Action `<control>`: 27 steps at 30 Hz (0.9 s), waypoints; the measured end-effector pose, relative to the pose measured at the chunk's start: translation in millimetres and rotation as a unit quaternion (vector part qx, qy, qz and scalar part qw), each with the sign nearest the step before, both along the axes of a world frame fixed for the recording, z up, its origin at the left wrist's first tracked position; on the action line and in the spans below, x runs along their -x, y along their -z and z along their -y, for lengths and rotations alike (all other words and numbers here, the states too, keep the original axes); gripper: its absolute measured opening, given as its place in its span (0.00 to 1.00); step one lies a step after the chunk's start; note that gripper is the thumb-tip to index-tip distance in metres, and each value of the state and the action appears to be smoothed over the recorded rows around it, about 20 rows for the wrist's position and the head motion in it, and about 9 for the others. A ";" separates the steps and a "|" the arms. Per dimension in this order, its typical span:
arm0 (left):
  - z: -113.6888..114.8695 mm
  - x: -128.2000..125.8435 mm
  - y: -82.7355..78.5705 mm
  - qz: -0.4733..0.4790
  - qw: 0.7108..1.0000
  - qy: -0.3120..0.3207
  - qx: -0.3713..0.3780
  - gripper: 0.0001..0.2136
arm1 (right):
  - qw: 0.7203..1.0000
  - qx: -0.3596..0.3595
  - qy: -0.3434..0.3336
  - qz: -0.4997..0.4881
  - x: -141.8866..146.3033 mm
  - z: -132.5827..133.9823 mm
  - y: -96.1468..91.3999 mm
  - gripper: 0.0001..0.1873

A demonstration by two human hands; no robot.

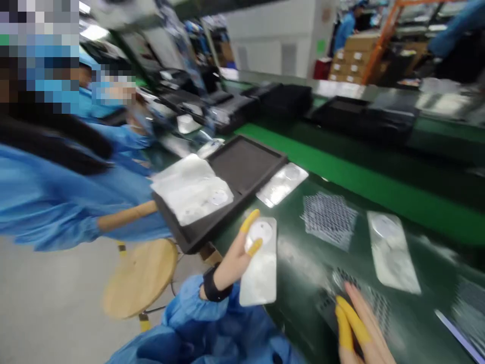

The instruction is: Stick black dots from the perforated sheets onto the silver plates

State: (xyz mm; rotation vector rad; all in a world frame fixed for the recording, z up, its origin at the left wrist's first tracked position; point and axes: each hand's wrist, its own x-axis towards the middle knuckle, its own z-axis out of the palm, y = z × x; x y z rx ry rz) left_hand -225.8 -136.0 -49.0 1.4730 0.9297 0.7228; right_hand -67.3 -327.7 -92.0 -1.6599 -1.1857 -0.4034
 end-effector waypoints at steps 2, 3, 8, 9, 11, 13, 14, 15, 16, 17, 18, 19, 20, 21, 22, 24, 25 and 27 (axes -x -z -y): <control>5.8 -6.7 -2.1 0.005 0.996 0.079 0.040 0.20 | 0.997 0.019 -0.048 0.060 8.8 -9.5 -23.9 0.23; 8.7 -10.4 -3.3 0.017 0.989 0.130 0.073 0.19 | 0.995 0.020 -0.054 0.076 10.8 -13.5 -30.3 0.25; 26.3 -23.6 -5.4 0.071 0.953 0.270 0.121 0.14 | 0.974 0.107 -0.173 0.099 14.0 -12.9 -30.4 0.20; 29.4 -24.8 -4.6 0.065 0.958 0.257 0.109 0.11 | 0.972 0.114 -0.185 0.084 14.3 -11.3 -30.5 0.18; 33.8 -26.6 -2.6 0.048 0.968 0.227 0.094 0.09 | 0.973 0.114 -0.195 0.044 13.8 -11.1 -34.6 0.15; 36.7 -28.2 -1.8 0.041 0.972 0.217 0.084 0.09 | 0.978 0.098 -0.182 0.009 11.9 -16.0 -41.9 0.13; 38.0 -28.9 -2.1 0.044 0.971 0.220 0.079 0.09 | 0.981 0.089 -0.170 0.001 10.5 -20.2 -45.6 0.13; 39.3 -29.7 -2.9 0.049 0.970 0.224 0.076 0.09 | 0.984 0.083 -0.159 0.002 9.1 -24.9 -48.6 0.13; 40.7 -30.2 -3.8 0.054 0.969 0.229 0.074 0.09 | 0.985 0.080 -0.151 0.011 7.5 -29.8 -50.7 0.12; 42.0 -30.5 -4.5 0.058 0.968 0.233 0.069 0.09 | 0.985 0.082 -0.148 0.023 6.1 -34.3 -51.6 0.12; 43.1 -30.3 -4.7 0.057 0.968 0.238 0.061 0.10 | 0.985 0.085 -0.149 0.035 4.8 -38.0 -51.4 0.11; 43.9 -29.8 -4.1 0.053 0.968 0.242 0.047 0.10 | 0.983 0.088 -0.152 0.045 3.7 -40.6 -50.2 0.11; 44.3 -28.8 -2.5 0.045 0.968 0.247 0.025 0.11 | 0.982 0.091 -0.156 0.049 3.0 -42.1 -48.2 0.11; 44.4 -27.5 -0.1 0.037 0.966 0.254 -0.002 0.12 | 0.982 0.094 -0.159 0.047 2.6 -42.6 -45.6 0.11; 44.0 -26.2 3.0 0.029 0.963 0.267 -0.031 0.13 | 0.982 0.097 -0.160 0.041 2.5 -42.1 -42.6 0.11; 42.5 -23.8 10.2 0.006 0.952 0.294 -0.080 0.14 | 0.982 0.102 -0.158 0.033 3.1 -40.0 -35.4 0.12; 41.6 -23.2 13.6 -0.008 0.947 0.306 -0.100 0.14 | 0.983 0.101 -0.151 0.032 3.6 -38.9 -31.3 0.12; 39.4 -23.2 19.1 -0.031 0.936 0.326 -0.126 0.15 | 0.987 0.095 -0.129 0.032 4.9 -37.5 -22.9 0.11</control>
